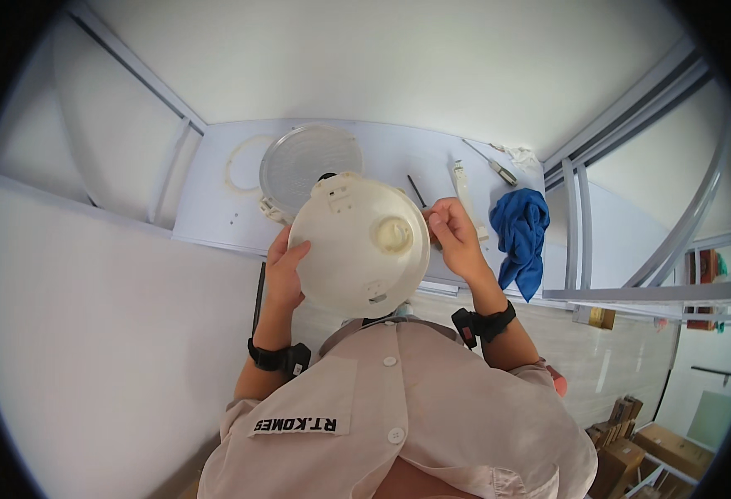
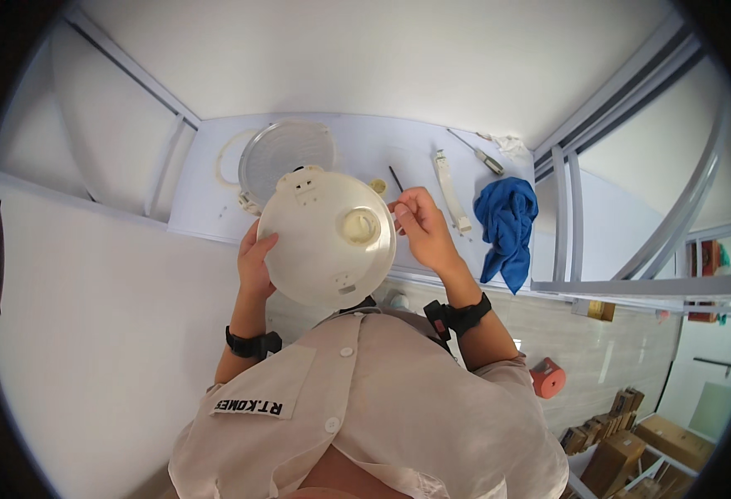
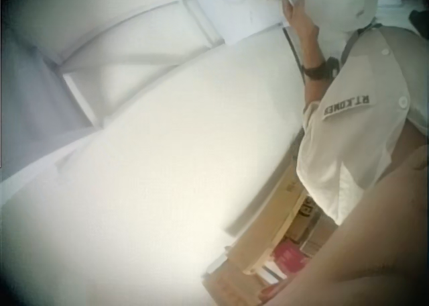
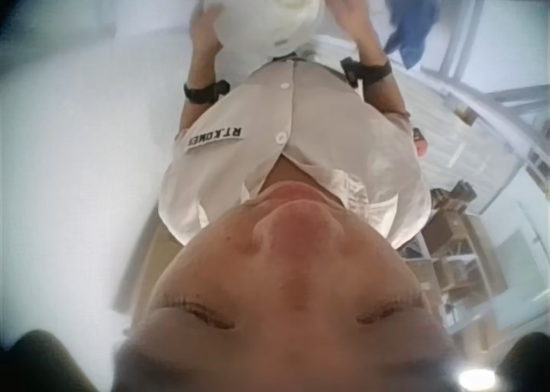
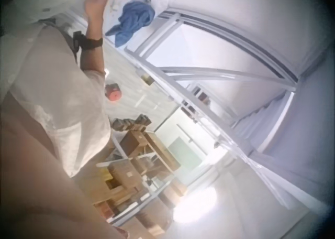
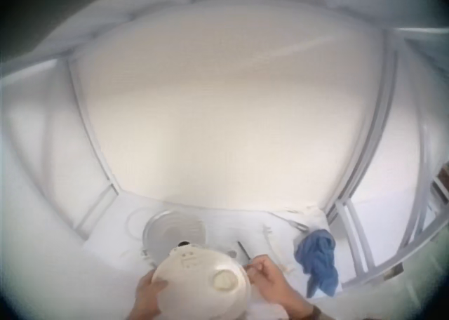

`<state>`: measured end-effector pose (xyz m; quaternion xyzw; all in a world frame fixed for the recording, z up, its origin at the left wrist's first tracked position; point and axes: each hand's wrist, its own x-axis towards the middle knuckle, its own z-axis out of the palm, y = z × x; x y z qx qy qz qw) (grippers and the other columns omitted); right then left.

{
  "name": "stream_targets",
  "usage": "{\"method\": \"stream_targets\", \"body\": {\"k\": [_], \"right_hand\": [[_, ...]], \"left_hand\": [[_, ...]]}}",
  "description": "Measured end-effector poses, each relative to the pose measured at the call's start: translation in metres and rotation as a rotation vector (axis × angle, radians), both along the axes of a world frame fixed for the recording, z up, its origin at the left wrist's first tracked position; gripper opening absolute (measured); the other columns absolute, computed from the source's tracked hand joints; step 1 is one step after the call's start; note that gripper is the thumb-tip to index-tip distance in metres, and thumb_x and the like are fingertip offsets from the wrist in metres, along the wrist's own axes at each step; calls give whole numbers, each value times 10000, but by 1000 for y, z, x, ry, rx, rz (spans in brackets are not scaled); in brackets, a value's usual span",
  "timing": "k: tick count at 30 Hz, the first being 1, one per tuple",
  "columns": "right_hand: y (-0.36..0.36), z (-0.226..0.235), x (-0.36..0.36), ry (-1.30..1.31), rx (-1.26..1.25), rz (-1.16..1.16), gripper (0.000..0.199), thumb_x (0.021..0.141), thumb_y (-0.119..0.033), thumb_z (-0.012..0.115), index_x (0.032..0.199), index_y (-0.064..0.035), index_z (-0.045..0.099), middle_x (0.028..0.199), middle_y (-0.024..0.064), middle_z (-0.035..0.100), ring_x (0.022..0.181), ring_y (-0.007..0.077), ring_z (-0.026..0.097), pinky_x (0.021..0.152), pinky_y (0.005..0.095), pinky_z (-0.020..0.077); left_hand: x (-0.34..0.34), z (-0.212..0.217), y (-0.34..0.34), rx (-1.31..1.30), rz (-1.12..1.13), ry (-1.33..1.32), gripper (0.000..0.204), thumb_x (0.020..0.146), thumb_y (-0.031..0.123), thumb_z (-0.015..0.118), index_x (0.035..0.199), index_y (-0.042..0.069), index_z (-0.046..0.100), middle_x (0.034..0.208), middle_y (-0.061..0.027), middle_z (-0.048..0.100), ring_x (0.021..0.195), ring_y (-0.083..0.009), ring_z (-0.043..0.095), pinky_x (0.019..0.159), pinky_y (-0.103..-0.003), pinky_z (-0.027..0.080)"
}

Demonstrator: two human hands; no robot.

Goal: The person assembles a ceiling light fixture by inserting a bulb holder into the base and securing it with a screwdriver. They then attach the outer cover and fasten it with screws.

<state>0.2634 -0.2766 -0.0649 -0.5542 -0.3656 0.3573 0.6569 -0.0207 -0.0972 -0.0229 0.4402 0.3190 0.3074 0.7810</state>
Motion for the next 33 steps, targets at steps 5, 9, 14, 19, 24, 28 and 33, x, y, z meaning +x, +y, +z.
{"method": "stream_targets", "body": {"k": [5, 9, 14, 19, 24, 28, 33], "right_hand": [[19, -26, 9, -473, -470, 10, 251, 1012, -144, 703, 1228, -49, 615, 1103, 132, 757, 834, 235, 726, 779, 372, 580], [35, -47, 0, -691, -533, -62, 421, 922, -151, 762, 1307, -68, 614, 1362, 214, 673, 947, 380, 750, 829, 466, 604], [60, -62, -1, -846, -572, -26, 715, 893, -152, 774, 1553, -121, 499, 1656, 277, 405, 1201, 470, 682, 972, 510, 595], [77, -72, -2, -1022, -621, 26, 829, 888, -177, 778, 1644, -186, 439, 1712, 291, 330, 1327, 516, 604, 1057, 541, 560], [80, -84, -2, -1102, -547, 40, 708, 890, -172, 770, 1560, -197, 543, 1642, 261, 432, 1310, 494, 612, 1049, 531, 566], [75, -80, -9, -1016, -594, 101, 540, 902, -156, 758, 1423, -167, 615, 1417, 225, 565, 1165, 467, 668, 964, 536, 586], [58, -92, -9, -977, -611, 141, 437, 918, -165, 757, 1339, -125, 642, 1283, 210, 594, 1035, 455, 700, 873, 514, 599]], "left_hand": [[-20, -5, -2, -1, 88, 42, 528, 992, 63, 589, 1511, -26, 556, 1331, -168, 711, 1174, -282, 718, 984, -418, 609], [-33, -12, -4, 1, 123, 22, 527, 991, 60, 588, 1511, -22, 560, 1335, -164, 710, 1176, -279, 716, 989, -414, 608], [-46, -17, -7, -7, 120, -7, 502, 994, 64, 582, 1489, -20, 584, 1322, -156, 718, 1173, -271, 716, 1001, -411, 601], [-52, -14, -17, -2, 166, 4, 471, 1000, 61, 572, 1463, -21, 603, 1307, -150, 725, 1160, -254, 718, 998, -408, 595], [-53, -6, -25, -11, 206, -18, 366, 999, 41, 566, 1350, -13, 655, 1210, -99, 749, 1062, -186, 717, 943, -348, 577], [-52, -8, -26, -8, 200, -24, 354, 1000, 50, 573, 1339, -11, 656, 1202, -94, 748, 1063, -182, 712, 943, -337, 569], [-37, -9, -25, -3, 156, -13, 342, 1000, 48, 573, 1328, -8, 655, 1192, -87, 749, 1061, -177, 710, 942, -336, 569]]}}
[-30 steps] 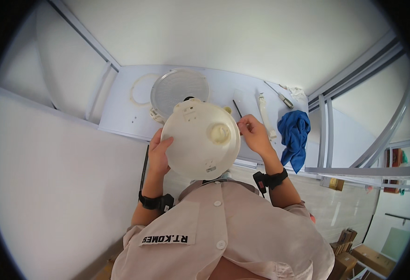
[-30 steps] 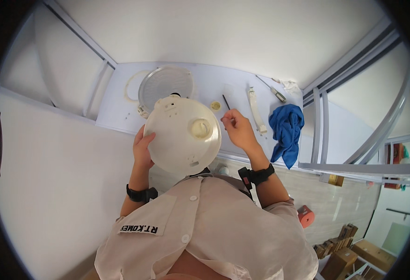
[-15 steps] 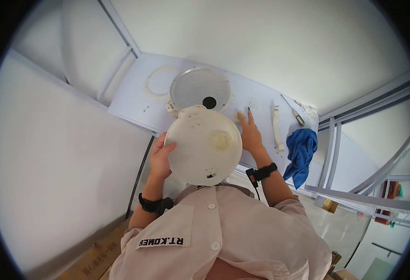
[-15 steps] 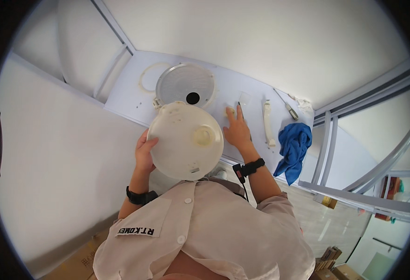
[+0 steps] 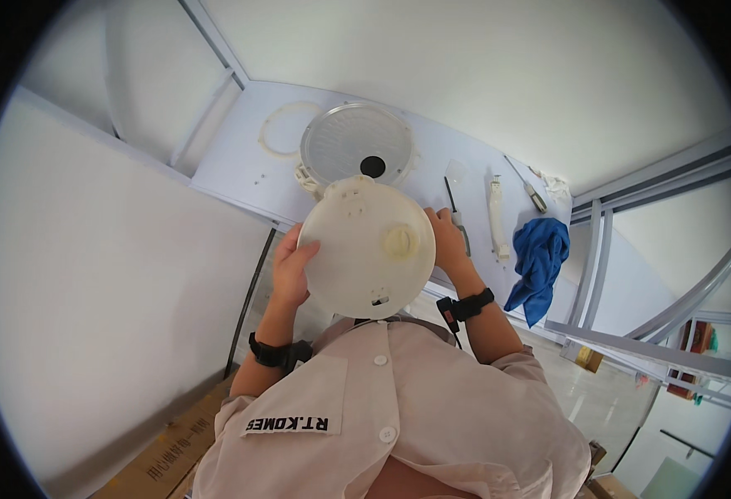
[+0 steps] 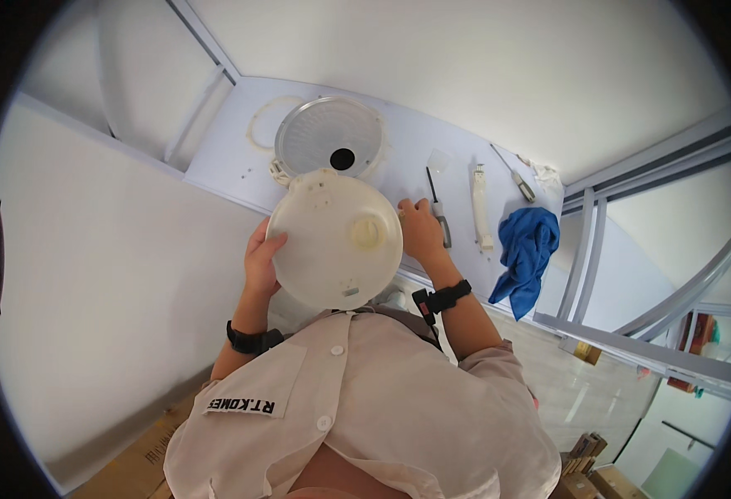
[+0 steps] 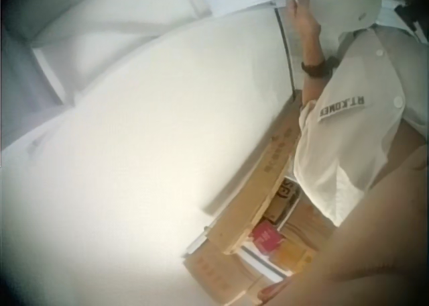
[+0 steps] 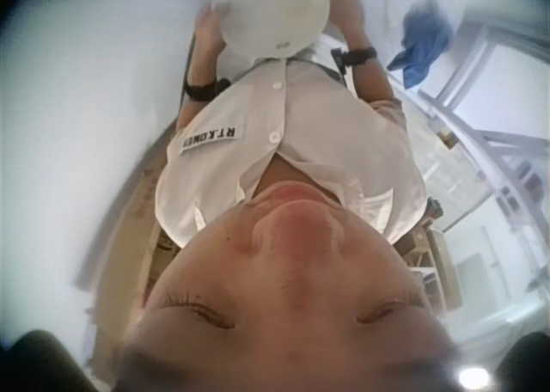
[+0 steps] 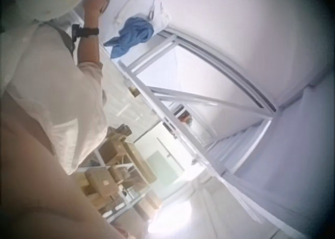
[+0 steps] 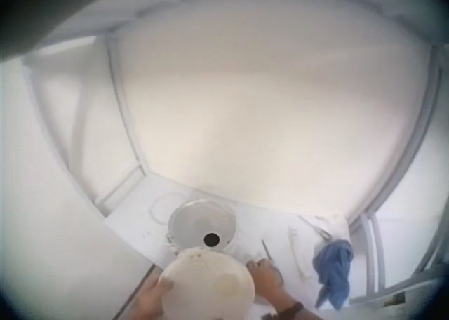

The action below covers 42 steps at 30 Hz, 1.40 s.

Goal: The person assembles a ceiling light fixture by inserting a bulb holder into the base and securing it with a screwdriver. They then attach the outer cover and fasten it with screws.

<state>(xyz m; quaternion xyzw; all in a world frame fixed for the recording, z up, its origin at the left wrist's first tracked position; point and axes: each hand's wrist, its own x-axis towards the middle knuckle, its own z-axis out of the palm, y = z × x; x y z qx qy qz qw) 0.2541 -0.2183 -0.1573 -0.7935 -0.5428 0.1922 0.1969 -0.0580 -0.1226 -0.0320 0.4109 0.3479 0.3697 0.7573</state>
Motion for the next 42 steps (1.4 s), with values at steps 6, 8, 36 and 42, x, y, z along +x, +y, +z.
{"method": "stream_targets", "body": {"k": [6, 8, 36, 42], "right_hand": [[-29, 56, -4, 261, 263, -168, 436, 937, -156, 784, 1340, -45, 659, 1205, 198, 586, 934, 369, 716, 841, 431, 603], [-35, 64, 1, 318, 344, -246, 473, 941, -126, 792, 1377, -22, 641, 1221, 180, 578, 901, 300, 701, 827, 383, 597], [-78, 133, -12, 593, 1005, -109, 618, 832, 125, 772, 1409, 4, 589, 1327, 117, 589, 1166, 209, 666, 1029, 336, 537], [-72, 144, -7, 238, 907, -42, 535, 785, 54, 856, 1290, -38, 709, 1300, 160, 658, 1144, 295, 693, 997, 371, 560]], "left_hand": [[12, -11, 7, 1, -82, -27, 333, 997, 40, 577, 1317, -3, 655, 1187, -89, 751, 1041, -173, 718, 928, -340, 581], [19, -12, 9, -6, -104, -21, 337, 994, 40, 578, 1320, -1, 653, 1188, -91, 751, 1038, -176, 721, 924, -341, 585], [66, -4, 13, -79, -232, -77, 408, 987, 35, 588, 1391, -15, 622, 1244, -133, 742, 1084, -225, 741, 940, -367, 610], [67, 0, 15, -67, -215, -64, 383, 990, 43, 587, 1366, -11, 634, 1220, -118, 745, 1062, -208, 737, 926, -359, 606]]}}
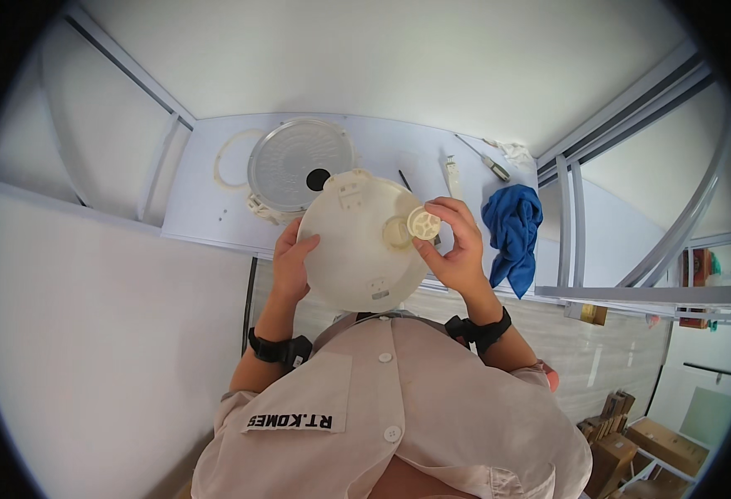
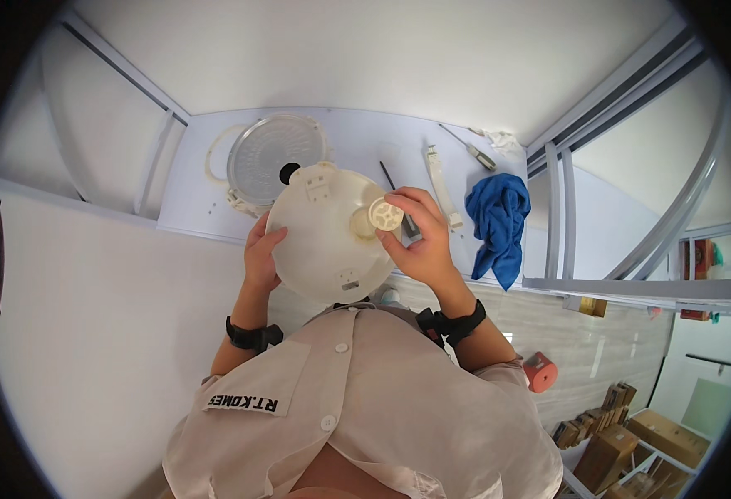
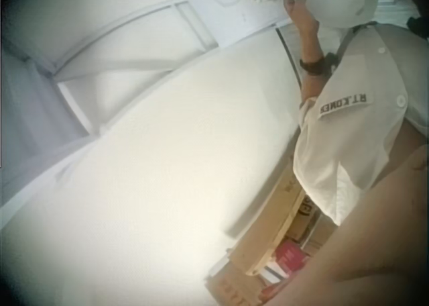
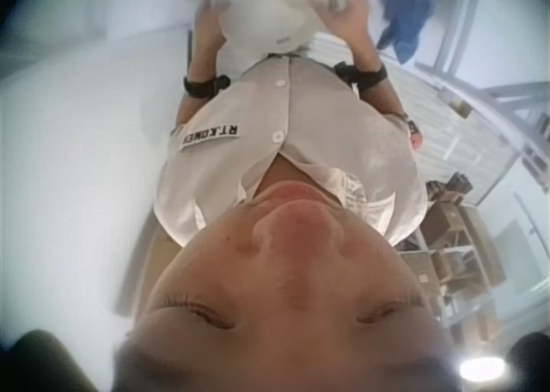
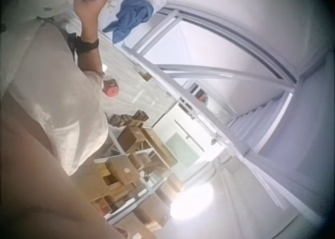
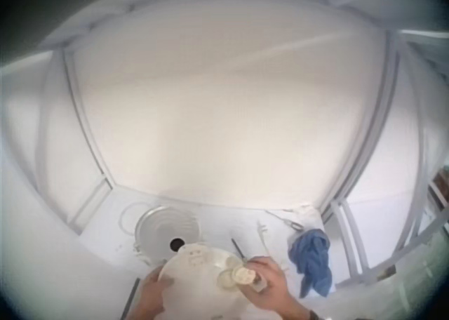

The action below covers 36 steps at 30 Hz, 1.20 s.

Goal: The person assembles a ceiling light fixture by inserting a bulb holder into the base and securing it with a screwdriver. They then attach the outer cover and fasten it with screws.

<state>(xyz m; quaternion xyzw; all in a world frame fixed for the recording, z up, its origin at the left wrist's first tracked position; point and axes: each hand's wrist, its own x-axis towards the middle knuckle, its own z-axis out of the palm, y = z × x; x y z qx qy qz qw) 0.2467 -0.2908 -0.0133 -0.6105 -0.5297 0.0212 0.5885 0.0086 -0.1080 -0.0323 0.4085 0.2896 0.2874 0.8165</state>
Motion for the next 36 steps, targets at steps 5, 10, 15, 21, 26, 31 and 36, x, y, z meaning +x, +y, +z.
{"method": "stream_targets", "body": {"k": [5, 10, 15, 21, 26, 31, 36], "right_hand": [[2, 3, 1, 32, -49, 8, 562, 783, 13, 881, 1310, -50, 696, 1289, 148, 702, 1141, 275, 680, 963, 369, 539], [2, 0, 4, 59, -64, -12, 554, 786, -20, 909, 1295, -56, 693, 1279, 124, 723, 1129, 248, 677, 932, 352, 523], [0, 2, 4, 93, -82, -35, 564, 797, -3, 898, 1313, -56, 675, 1358, 150, 724, 1161, 235, 683, 968, 347, 523], [0, -7, 5, 99, -41, -32, 557, 823, 46, 863, 1333, -42, 656, 1377, 174, 709, 1169, 233, 705, 956, 337, 557], [-5, -10, 3, 269, -30, -7, 560, 883, 94, 821, 1385, -21, 601, 1403, 175, 668, 1156, 224, 726, 1033, 346, 559], [-12, -15, 5, 433, -15, 87, 533, 956, 60, 779, 1435, 15, 551, 1336, 136, 698, 1143, 221, 733, 1035, 342, 559], [-18, -21, 7, 705, 61, 272, 448, 1051, -47, 712, 1460, 4, 537, 1371, 135, 693, 1207, 182, 696, 1048, 347, 552]], "left_hand": [[-5, -13, 11, 9, -28, -4, 493, 988, 59, 590, 1476, -4, 579, 1308, -147, 722, 1148, -264, 732, 980, -402, 612], [-2, -14, 15, 33, -32, 12, 476, 989, 58, 589, 1462, 5, 590, 1301, -141, 725, 1144, -260, 733, 978, -403, 612], [4, -8, 10, 4, 11, -13, 435, 980, 33, 592, 1413, -3, 606, 1271, -135, 734, 1112, -231, 732, 967, -389, 606], [8, -17, 15, 34, 4, -11, 492, 982, 22, 584, 1473, 6, 563, 1319, -154, 714, 1144, -279, 735, 971, -411, 622], [13, -6, 9, 31, -48, -22, 514, 978, 13, 586, 1489, -16, 535, 1347, -172, 699, 1185, -287, 726, 999, -424, 618], [16, 0, 4, 86, -75, -26, 545, 969, -4, 588, 1509, -25, 518, 1376, -181, 687, 1211, -290, 720, 1016, -429, 615], [17, 4, 2, 78, -83, -40, 559, 968, -7, 584, 1521, -28, 507, 1375, -180, 688, 1217, -284, 716, 1025, -421, 610]]}}
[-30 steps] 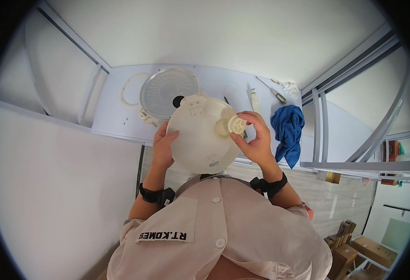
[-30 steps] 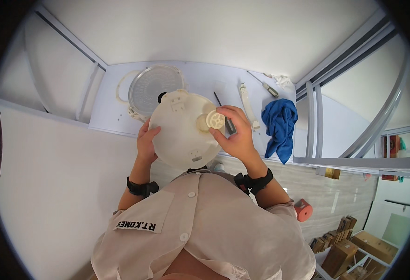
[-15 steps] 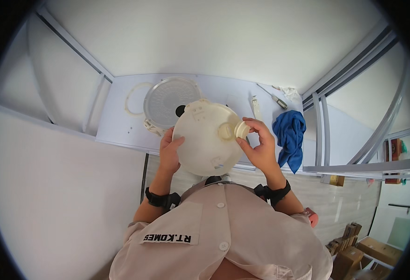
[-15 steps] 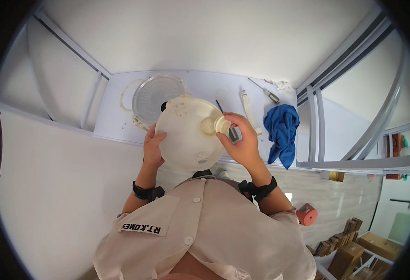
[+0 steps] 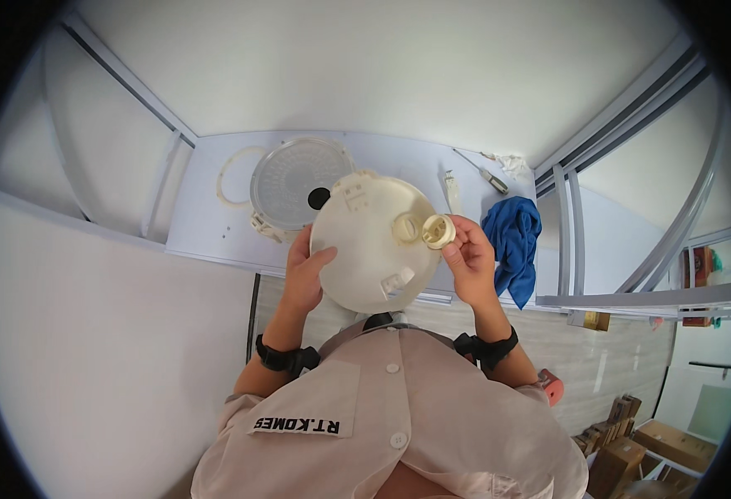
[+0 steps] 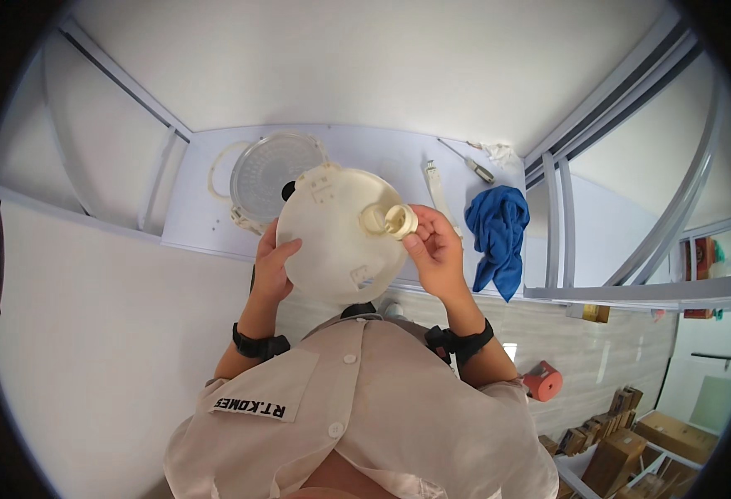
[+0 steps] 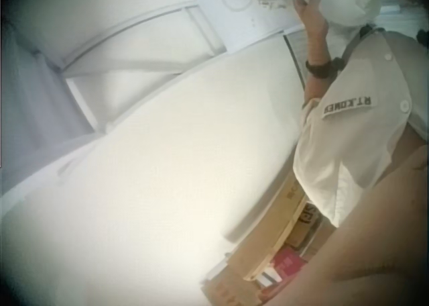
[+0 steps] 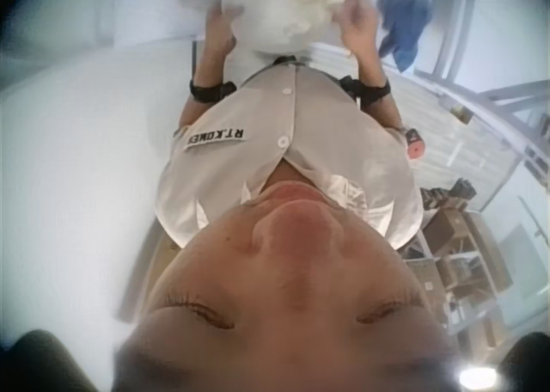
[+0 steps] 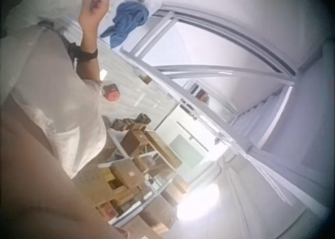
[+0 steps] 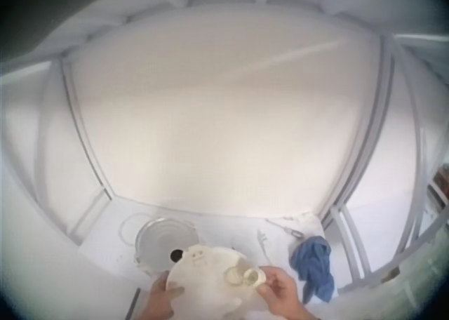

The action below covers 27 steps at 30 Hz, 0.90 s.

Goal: The person assembles a ceiling light fixture by inserting a bulb holder into the base and securing it with a screwdriver. They then attach the outer cover and fasten it with screws.

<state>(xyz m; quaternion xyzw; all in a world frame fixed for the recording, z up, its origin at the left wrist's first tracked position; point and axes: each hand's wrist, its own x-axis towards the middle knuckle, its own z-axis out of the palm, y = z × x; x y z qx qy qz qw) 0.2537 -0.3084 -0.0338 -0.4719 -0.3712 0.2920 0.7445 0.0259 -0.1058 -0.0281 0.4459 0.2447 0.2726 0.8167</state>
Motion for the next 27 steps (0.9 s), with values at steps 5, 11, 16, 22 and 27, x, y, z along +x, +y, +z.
{"method": "stream_targets", "body": {"k": [5, 11, 16, 22, 27], "right_hand": [[-2, -2, 1, 25, 113, 112, 505, 1078, -99, 692, 1517, 3, 464, 1390, 132, 682, 1243, 192, 676, 1067, 354, 532], [-2, 1, 1, 20, 120, 188, 493, 1076, -97, 693, 1501, 6, 466, 1400, 126, 671, 1264, 201, 664, 1067, 344, 516], [-2, -3, -4, -27, 110, 160, 474, 1062, -44, 692, 1482, 13, 481, 1380, 121, 669, 1240, 202, 671, 1066, 343, 514], [4, 4, -6, -234, 48, -9, 470, 957, 70, 770, 1388, 13, 593, 1359, 133, 650, 1192, 196, 684, 1036, 339, 544], [9, 7, -8, -364, -11, -90, 470, 915, 84, 805, 1341, 23, 619, 1346, 149, 661, 1159, 198, 693, 1006, 338, 560]], "left_hand": [[-2, 0, 1, 2, -3, -23, 572, 966, -8, 580, 1532, -29, 501, 1377, -180, 688, 1217, -283, 717, 1029, -419, 608], [-3, 13, -7, -28, 26, -51, 452, 962, 2, 621, 1413, -16, 590, 1280, -118, 731, 1135, -196, 723, 981, -351, 585], [-8, 13, -7, -8, 31, -56, 469, 957, -2, 620, 1424, -17, 591, 1288, -123, 732, 1129, -197, 726, 981, -349, 584], [-17, 11, -7, -12, 37, -63, 484, 963, 3, 621, 1444, -24, 582, 1302, -128, 728, 1151, -203, 720, 998, -356, 578], [-20, 12, -6, -2, 23, -74, 483, 969, 7, 625, 1448, -24, 580, 1311, -129, 725, 1164, -201, 716, 1009, -358, 574]]}}
